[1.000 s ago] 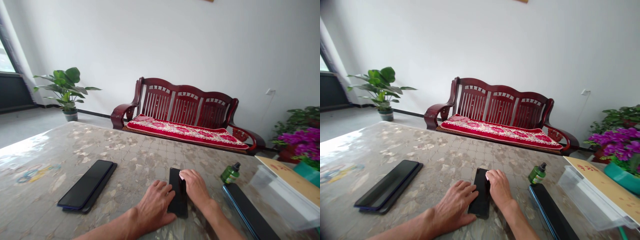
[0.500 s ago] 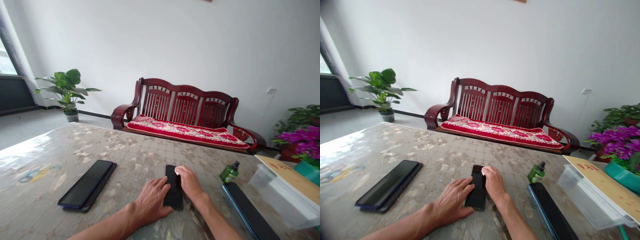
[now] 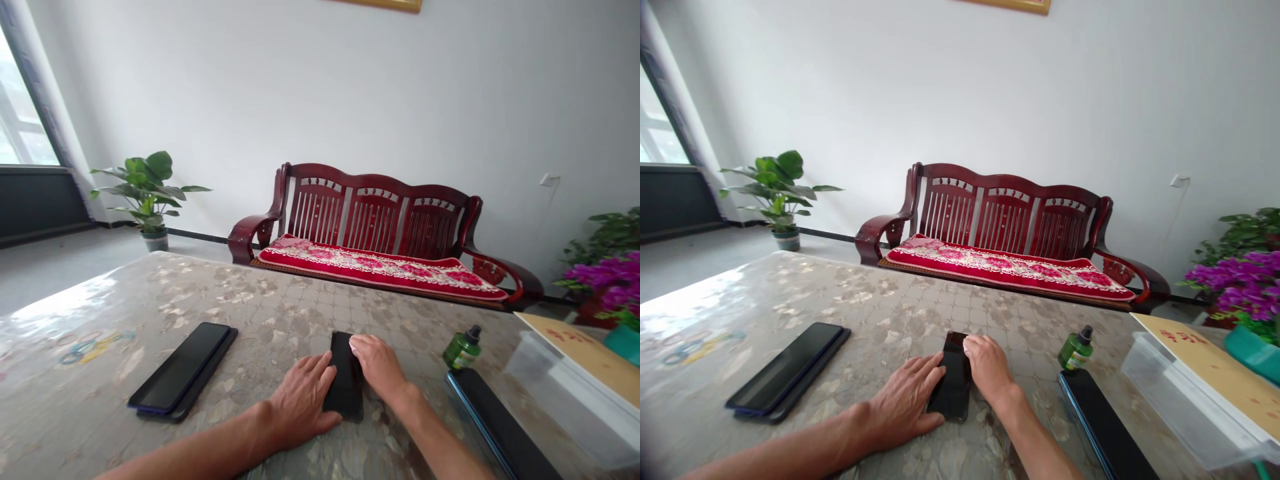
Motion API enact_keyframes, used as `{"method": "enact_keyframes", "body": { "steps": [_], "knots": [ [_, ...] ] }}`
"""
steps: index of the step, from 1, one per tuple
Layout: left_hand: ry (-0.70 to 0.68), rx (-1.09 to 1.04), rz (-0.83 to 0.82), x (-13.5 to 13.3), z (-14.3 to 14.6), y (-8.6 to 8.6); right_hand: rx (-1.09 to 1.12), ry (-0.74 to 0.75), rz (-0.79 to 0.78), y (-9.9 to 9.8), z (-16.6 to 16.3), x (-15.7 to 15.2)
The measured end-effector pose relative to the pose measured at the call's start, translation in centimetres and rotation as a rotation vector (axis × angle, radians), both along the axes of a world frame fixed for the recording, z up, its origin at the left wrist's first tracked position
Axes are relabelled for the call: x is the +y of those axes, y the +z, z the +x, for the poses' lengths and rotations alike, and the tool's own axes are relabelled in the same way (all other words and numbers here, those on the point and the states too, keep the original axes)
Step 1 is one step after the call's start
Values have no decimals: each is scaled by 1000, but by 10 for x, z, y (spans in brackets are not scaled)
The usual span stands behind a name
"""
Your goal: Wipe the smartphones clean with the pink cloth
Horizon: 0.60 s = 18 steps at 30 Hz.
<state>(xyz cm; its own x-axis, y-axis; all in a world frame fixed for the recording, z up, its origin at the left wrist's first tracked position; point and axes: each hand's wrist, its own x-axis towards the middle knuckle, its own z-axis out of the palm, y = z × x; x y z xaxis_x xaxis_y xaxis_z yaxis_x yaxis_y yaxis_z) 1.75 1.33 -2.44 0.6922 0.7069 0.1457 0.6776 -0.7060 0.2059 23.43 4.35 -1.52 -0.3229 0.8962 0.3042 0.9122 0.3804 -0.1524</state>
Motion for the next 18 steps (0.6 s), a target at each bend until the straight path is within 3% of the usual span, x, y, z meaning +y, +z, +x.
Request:
{"method": "enact_keyframes", "body": {
  "steps": [6, 18],
  "knots": [
    [-8, -24, -55, 0, -5, 11, -35, -24, 18, 2, -5, 10],
    [-19, -78, -86, 0, -6, 6, 97, 75, 21, 0, -16, -11]
  ]
}}
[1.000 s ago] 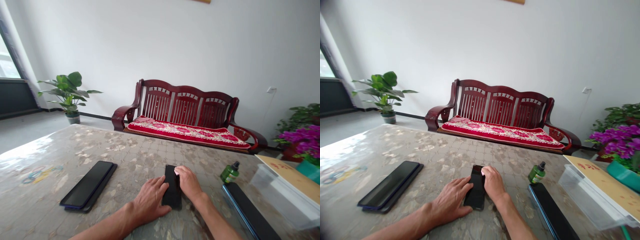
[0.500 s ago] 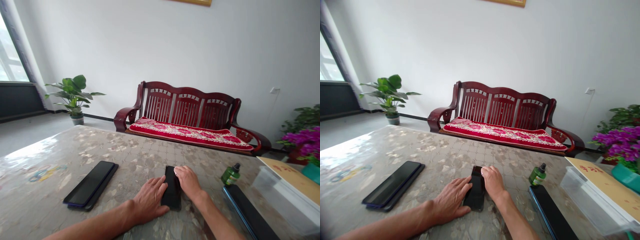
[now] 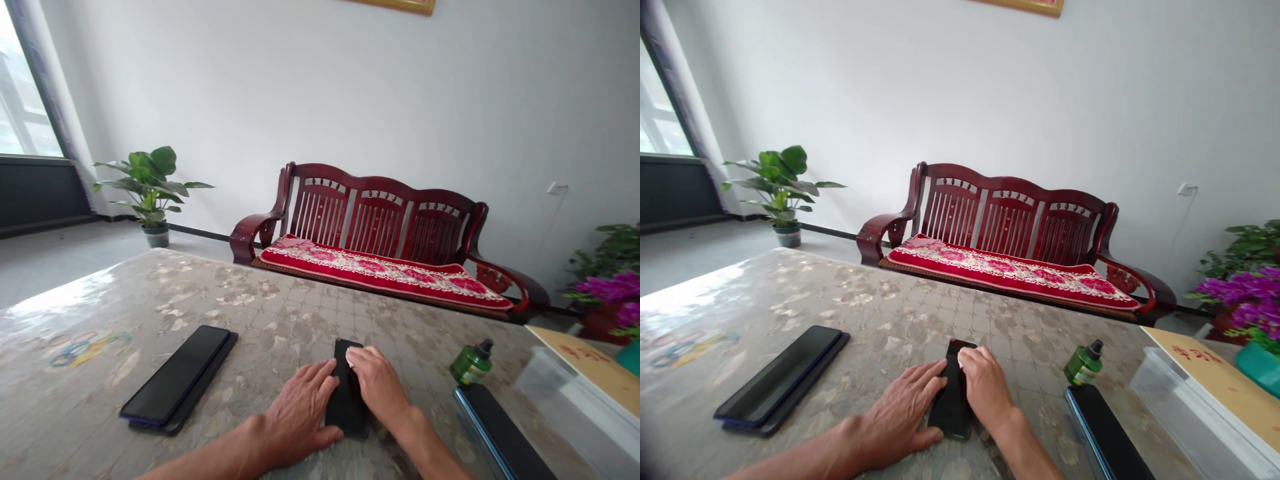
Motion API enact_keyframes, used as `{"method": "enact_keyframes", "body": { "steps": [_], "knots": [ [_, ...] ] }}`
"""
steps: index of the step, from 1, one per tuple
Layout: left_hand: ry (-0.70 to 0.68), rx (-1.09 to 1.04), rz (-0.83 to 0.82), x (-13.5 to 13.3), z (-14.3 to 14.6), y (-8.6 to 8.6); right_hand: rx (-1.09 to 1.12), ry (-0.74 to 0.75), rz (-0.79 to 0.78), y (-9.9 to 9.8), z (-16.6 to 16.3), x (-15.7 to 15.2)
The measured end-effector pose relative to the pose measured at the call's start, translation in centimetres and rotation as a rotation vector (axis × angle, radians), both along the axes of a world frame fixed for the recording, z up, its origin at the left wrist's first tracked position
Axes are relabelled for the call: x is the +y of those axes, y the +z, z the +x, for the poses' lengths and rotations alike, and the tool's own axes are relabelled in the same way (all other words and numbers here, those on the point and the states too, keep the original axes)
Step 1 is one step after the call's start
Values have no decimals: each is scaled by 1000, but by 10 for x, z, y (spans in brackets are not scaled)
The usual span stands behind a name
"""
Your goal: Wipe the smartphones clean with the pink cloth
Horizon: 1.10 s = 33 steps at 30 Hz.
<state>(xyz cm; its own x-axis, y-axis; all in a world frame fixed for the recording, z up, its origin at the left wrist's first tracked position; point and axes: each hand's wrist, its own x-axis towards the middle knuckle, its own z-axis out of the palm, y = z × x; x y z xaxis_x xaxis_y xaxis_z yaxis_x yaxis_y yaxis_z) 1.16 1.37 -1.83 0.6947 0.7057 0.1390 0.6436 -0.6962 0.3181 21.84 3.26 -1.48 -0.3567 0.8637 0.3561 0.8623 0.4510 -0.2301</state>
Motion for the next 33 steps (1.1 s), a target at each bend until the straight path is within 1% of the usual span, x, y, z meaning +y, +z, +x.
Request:
{"method": "enact_keyframes", "body": {
  "steps": [4, 6, 10, 14, 22, 25, 30, 33],
  "knots": [
    [-5, -4, -2, 1, -1, 1, -19, -33, -19, 0, -1, 15],
    [-11, 0, -3, 2, -2, 0, -9, -42, -15, -1, -1, 18],
    [-18, -1, 5, 3, -2, -4, 34, 1, -8, -5, -1, 6],
    [-10, -7, 13, 4, -2, -6, 27, 55, 16, -7, 0, -4],
    [-12, -1, 8, 4, -2, -3, -11, -21, 14, -4, -2, 17],
    [-12, -9, 13, 3, -2, -3, 10, 1, 2, -2, -3, 8],
    [-12, -40, 34, 3, -1, -4, 24, 98, -14, -3, -2, -15],
    [-20, -44, 46, 3, -1, -5, 27, 95, -18, -4, -3, -12]
  ]
}}
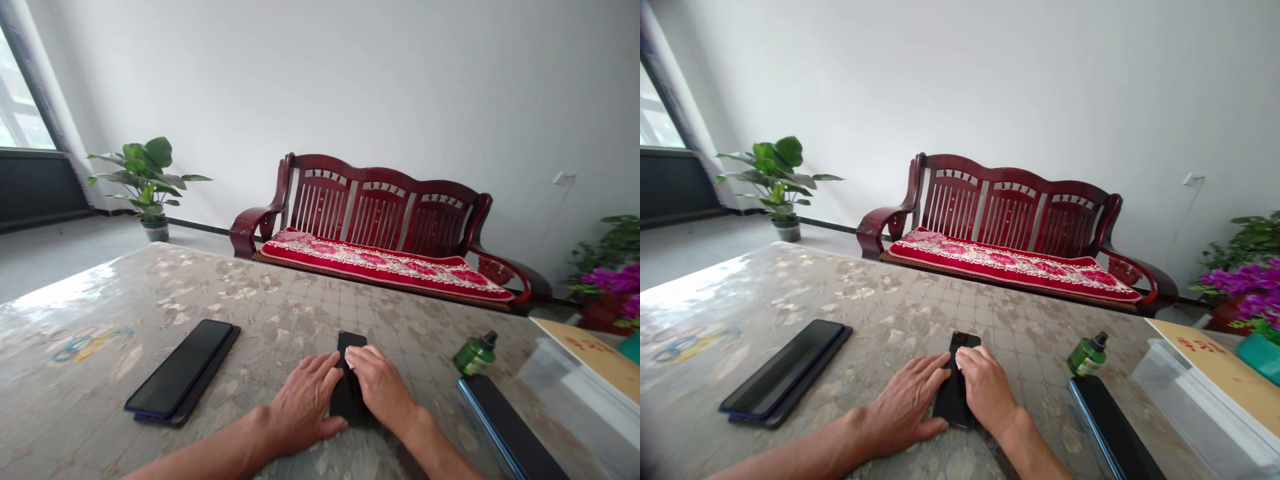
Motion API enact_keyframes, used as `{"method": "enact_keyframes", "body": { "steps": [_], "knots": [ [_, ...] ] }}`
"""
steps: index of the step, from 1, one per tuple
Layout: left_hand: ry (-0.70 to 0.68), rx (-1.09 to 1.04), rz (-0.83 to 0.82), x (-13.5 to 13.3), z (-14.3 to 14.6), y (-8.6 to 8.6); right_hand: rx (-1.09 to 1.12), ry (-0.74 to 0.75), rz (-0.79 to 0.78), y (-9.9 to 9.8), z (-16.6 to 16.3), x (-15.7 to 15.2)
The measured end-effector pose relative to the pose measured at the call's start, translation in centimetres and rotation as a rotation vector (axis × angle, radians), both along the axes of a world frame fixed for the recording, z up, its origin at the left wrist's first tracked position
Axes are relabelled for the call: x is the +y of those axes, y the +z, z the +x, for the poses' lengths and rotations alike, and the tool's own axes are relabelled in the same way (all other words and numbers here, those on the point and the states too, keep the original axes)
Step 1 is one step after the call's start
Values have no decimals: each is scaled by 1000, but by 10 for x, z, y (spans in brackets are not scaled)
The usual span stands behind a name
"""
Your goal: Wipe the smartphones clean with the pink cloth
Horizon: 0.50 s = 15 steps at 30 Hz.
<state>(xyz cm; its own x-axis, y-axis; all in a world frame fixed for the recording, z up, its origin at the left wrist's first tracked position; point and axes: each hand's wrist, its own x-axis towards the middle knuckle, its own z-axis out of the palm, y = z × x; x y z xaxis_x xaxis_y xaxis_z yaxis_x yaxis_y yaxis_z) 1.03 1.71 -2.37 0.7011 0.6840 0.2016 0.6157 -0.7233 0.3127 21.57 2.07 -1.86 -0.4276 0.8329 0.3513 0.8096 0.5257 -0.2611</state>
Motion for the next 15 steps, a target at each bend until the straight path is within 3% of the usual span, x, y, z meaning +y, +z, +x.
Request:
{"method": "enact_keyframes", "body": {
  "steps": [7, 15],
  "knots": [
    [0, 21, 22, 1, -1, 3, -70, -101, 14, 1, -7, 34],
    [-16, 14, 47, 2, 1, 6, -82, -36, 15, -1, -3, 15]
  ]
}}
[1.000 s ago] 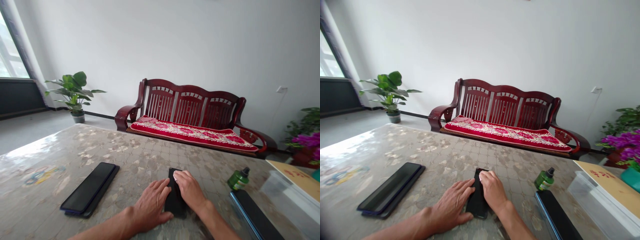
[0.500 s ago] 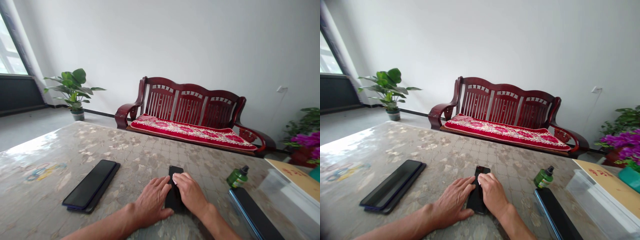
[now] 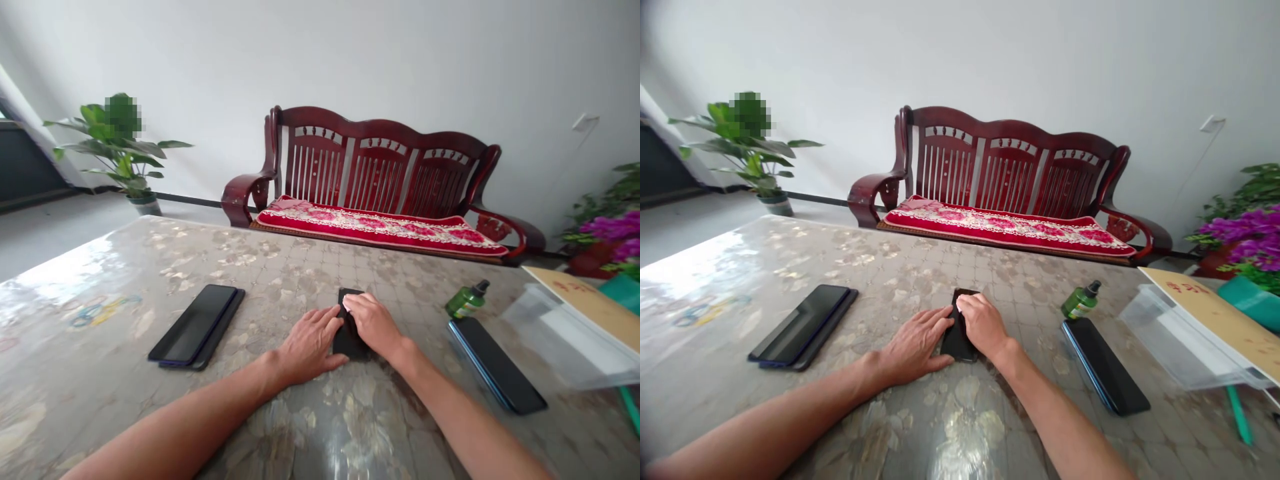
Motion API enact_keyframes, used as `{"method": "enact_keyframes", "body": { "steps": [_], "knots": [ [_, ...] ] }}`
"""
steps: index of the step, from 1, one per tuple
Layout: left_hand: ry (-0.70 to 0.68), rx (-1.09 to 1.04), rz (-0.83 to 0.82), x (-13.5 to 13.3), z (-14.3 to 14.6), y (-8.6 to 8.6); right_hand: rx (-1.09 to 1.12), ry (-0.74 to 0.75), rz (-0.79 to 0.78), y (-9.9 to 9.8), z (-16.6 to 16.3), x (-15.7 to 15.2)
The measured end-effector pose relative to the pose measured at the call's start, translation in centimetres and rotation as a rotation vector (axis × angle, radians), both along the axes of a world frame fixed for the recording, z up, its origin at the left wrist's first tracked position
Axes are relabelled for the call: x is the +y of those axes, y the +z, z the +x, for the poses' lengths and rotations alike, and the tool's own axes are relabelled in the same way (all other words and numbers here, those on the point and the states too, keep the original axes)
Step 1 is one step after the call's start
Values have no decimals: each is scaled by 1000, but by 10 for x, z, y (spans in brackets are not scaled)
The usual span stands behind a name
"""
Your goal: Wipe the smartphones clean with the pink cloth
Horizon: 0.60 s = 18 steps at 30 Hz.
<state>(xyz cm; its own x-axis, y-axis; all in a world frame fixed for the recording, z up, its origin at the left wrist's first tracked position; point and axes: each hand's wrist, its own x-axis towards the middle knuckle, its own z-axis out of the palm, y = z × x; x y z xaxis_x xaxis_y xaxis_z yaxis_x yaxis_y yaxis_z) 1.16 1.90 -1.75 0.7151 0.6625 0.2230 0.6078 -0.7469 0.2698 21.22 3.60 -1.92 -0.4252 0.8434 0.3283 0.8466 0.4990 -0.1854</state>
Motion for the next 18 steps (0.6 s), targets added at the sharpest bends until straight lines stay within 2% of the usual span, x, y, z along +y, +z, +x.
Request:
{"method": "enact_keyframes", "body": {
  "steps": [10, 18],
  "knots": [
    [-9, 16, 26, 0, -1, -2, -73, -87, -36, 9, -8, 12],
    [-23, -16, 10, 1, -1, -1, -5, 23, 26, 2, -5, -11]
  ]
}}
